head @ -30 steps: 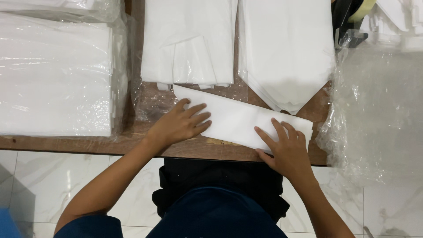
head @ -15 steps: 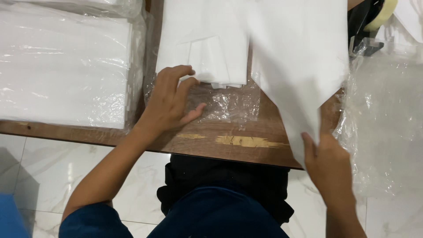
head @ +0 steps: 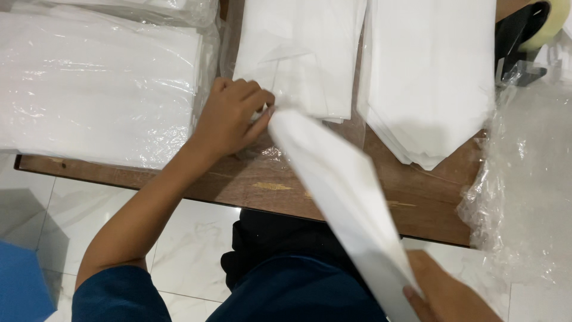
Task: The person folds white paper bags by hand on a wooden surface, flattening and creasing each bag before stacking it.
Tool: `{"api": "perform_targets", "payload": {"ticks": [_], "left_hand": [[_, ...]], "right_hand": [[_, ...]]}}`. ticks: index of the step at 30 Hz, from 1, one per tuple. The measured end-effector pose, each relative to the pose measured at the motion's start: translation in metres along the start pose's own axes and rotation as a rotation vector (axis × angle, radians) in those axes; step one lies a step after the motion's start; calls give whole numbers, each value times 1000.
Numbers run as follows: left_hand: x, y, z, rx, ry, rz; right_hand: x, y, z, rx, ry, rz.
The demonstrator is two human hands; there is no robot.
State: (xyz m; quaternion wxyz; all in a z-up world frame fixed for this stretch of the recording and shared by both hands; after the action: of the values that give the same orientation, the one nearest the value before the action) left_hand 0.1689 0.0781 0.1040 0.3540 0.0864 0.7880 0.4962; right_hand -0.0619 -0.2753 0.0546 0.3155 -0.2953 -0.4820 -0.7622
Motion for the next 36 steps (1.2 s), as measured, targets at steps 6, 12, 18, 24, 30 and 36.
{"api": "perform_targets", "payload": {"ticks": [6,12,18,24,30,36], "left_hand": [[-22,38,-9,195,25,-205],[-16,34,-38,47,-85,-293],[-18,37,-85,4,-113,-334],[-4,30,-101,-78,-31,-358],[76,-12,-152,73,-318,-533],[83,-93,-128,54,164,634]], "right_hand": [[-8,-6,82,210,250,-24],[-32,21,152,87,569,-645],[-69,62,201,193,263,-700],[-120,76,183,64,363,-976],[-139,92,142,-27,235,-794],[-171,88,124,174,257,-896]]}}
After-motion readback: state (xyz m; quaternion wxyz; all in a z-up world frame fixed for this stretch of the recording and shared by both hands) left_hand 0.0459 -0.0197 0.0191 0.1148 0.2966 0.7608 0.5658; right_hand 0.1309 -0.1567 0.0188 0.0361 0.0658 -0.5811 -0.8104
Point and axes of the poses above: each hand's wrist, its own x-axis away from the middle knuckle, its own y-axis out of the back of the hand, z = x × y, the point moved 6 cm from there along -x, towards the middle knuckle, and after that the axes turned 6 degrees about y, right-handed, at the moved point
